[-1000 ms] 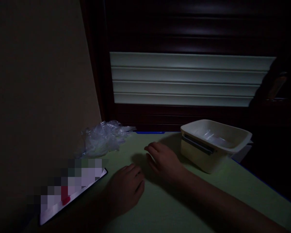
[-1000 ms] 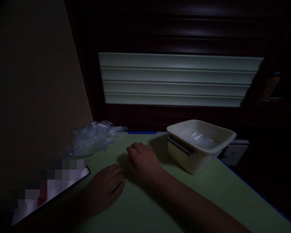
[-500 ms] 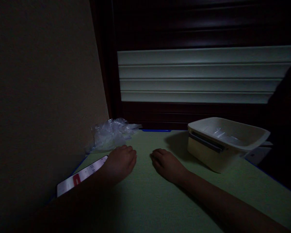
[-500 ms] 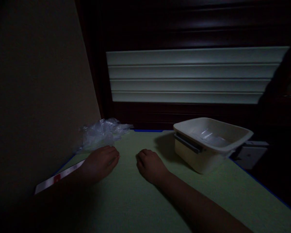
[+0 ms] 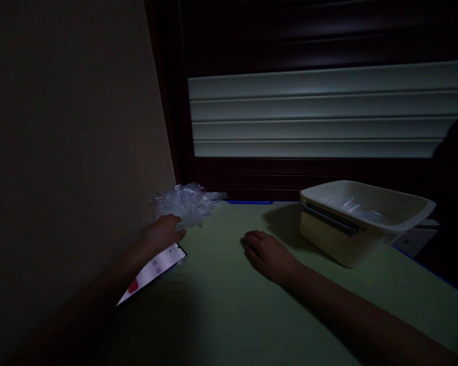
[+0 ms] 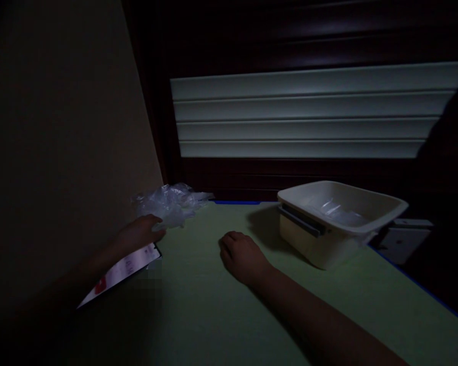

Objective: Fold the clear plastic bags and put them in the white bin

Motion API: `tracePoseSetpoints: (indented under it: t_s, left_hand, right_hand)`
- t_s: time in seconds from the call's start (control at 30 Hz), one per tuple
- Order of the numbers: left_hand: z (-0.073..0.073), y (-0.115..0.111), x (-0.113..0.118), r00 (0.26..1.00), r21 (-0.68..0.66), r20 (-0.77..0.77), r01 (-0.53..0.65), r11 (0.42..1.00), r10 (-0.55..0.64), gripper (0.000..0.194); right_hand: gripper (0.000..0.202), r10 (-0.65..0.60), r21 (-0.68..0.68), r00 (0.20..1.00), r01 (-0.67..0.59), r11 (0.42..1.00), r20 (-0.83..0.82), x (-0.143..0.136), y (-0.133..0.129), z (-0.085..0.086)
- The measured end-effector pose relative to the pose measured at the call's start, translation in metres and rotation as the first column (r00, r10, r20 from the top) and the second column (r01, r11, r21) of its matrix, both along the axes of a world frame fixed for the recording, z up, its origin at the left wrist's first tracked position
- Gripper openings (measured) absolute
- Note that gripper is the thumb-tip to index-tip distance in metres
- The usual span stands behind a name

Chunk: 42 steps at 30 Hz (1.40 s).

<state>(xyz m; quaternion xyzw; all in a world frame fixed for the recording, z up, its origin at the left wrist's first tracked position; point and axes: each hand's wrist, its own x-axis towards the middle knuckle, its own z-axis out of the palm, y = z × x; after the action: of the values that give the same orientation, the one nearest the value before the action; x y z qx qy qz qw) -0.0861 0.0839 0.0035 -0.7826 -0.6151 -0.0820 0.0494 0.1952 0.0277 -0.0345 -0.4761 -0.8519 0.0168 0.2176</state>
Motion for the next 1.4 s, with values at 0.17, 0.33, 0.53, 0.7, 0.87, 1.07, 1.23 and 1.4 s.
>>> tracePoseSetpoints:
  t_s: [0.17,0.33,0.53,0.7,0.87,1.07,1.23,1.4]
  left_hand:
    - [0.005,-0.001,0.004,0.999,-0.014,0.046,-0.003,1.0,0.004,0.026]
    - [0.013,-0.006,0.007,0.989,0.085,0.149,-0.01,0.996,-0.003,0.018]
    - [0.018,-0.015,0.019,0.908,0.207,0.407,0.014,0.978,-0.099,0.022]
    - [0.025,-0.027,0.036,0.692,0.177,0.696,0.095,0.98,-0.193,0.023]
    - [0.025,-0.046,0.06,0.366,0.01,0.925,0.257,0.966,-0.107,0.026]
    - [0.004,-0.061,0.092,0.091,-0.113,0.992,0.406,0.907,0.083,0.031]
    - [-0.021,-0.066,0.11,-0.05,-0.147,0.98,0.47,0.87,0.192,0.03]
    - [-0.036,-0.066,0.119,-0.071,-0.191,0.965,0.478,0.858,0.254,0.025]
  right_hand:
    - [0.025,0.001,-0.005,1.0,-0.001,1.0,-0.003,0.0,-0.001,0.001]
    - [0.025,0.01,-0.005,1.0,-0.01,1.0,-0.009,0.0,0.0,0.001]
    - [0.022,0.024,-0.003,0.998,-0.024,1.0,-0.05,0.0,0.001,-0.001]
    - [0.019,0.045,-0.024,0.985,-0.05,0.998,-0.166,0.0,-0.001,0.0]
    - [0.024,0.019,-0.061,0.915,-0.047,0.997,-0.404,0.001,-0.004,0.002]
    - [0.041,-0.064,-0.188,0.682,-0.108,0.976,-0.728,0.0,-0.004,0.002]
    - [0.046,-0.164,-0.315,0.475,-0.258,0.913,-0.864,-0.001,-0.014,0.0]
    - [0.034,-0.252,-0.381,0.346,-0.382,0.842,-0.904,0.011,-0.034,-0.001]
